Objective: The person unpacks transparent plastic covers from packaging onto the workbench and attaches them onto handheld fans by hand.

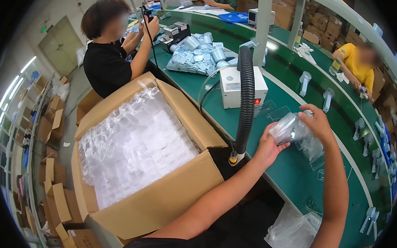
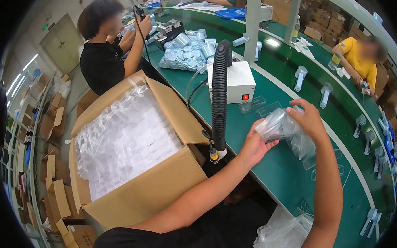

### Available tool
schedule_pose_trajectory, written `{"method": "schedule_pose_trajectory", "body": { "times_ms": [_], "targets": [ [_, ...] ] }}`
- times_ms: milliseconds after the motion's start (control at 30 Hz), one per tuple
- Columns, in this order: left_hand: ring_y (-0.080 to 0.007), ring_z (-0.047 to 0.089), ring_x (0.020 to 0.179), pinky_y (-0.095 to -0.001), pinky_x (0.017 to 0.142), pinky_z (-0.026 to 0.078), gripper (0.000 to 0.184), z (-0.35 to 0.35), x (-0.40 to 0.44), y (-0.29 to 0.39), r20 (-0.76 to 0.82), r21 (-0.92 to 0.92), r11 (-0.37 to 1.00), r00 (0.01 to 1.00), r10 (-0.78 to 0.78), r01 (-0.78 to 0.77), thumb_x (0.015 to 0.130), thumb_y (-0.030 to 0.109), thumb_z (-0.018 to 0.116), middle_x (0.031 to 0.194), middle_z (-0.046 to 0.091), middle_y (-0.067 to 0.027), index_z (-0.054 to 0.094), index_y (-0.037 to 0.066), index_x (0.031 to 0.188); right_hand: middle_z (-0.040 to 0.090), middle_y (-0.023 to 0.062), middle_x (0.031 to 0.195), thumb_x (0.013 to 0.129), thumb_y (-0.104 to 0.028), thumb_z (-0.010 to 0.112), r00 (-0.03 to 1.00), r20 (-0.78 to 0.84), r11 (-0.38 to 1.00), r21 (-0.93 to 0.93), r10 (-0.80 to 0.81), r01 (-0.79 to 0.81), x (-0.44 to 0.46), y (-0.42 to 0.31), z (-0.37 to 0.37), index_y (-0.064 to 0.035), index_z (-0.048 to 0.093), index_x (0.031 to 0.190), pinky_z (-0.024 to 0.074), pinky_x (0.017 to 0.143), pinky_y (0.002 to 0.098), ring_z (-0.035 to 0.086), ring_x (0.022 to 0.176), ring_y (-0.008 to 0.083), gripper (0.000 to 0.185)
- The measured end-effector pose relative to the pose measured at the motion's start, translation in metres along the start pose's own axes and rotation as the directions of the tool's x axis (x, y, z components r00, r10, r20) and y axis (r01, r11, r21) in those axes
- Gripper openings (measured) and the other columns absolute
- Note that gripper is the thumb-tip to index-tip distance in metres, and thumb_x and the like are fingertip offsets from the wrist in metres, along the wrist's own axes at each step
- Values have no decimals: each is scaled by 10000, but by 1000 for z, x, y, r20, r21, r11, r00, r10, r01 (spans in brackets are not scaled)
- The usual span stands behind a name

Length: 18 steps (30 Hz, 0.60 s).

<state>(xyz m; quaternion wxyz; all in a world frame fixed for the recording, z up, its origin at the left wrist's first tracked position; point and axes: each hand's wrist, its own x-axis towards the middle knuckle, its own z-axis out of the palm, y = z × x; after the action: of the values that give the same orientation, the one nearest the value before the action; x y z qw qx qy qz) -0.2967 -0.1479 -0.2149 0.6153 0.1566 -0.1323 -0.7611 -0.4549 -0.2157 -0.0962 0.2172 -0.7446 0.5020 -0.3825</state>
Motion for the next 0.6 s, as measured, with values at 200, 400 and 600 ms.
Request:
{"method": "schedule_pose_trajectory", "body": {
  "times_ms": [200, 400, 600],
  "targets": [
    [-259, 549, 1125, -423, 843, 518, 362, -2, 1, 3, 34, -53, 998, 999, -24, 26, 984, 170, 450, 1337, 484, -82, 411, 201, 1343, 589, 10, 695, 834, -221, 683, 942, 284, 983, -12, 179, -184, 8, -7, -6, 10, 664, 841, 433, 623, 277, 517, 678, 100, 232],
    [-300, 581, 1091, -508, 890, 491, 383, -7, 1, 10, 23, -163, 982, 996, -89, 91, 962, 333, 509, 1285, 534, -95, 467, 180, 1311, 464, -51, 745, 956, -236, 509, 996, -90, 999, 48, -16, 20, 24, -4, -23, -71, 552, 815, 364, 636, 240, 431, 720, 59, 221],
    [-299, 510, 1135, -482, 905, 485, 521, 6, -4, 3, -18, 59, 998, 1000, 17, -16, 953, 364, 549, 1317, 436, -116, 379, 145, 1395, 544, -18, 727, 897, -181, 563, 992, -100, 947, 318, 78, -42, 28, -17, -67, -78, 535, 769, 438, 648, 255, 532, 735, 77, 167]
  ]
}}
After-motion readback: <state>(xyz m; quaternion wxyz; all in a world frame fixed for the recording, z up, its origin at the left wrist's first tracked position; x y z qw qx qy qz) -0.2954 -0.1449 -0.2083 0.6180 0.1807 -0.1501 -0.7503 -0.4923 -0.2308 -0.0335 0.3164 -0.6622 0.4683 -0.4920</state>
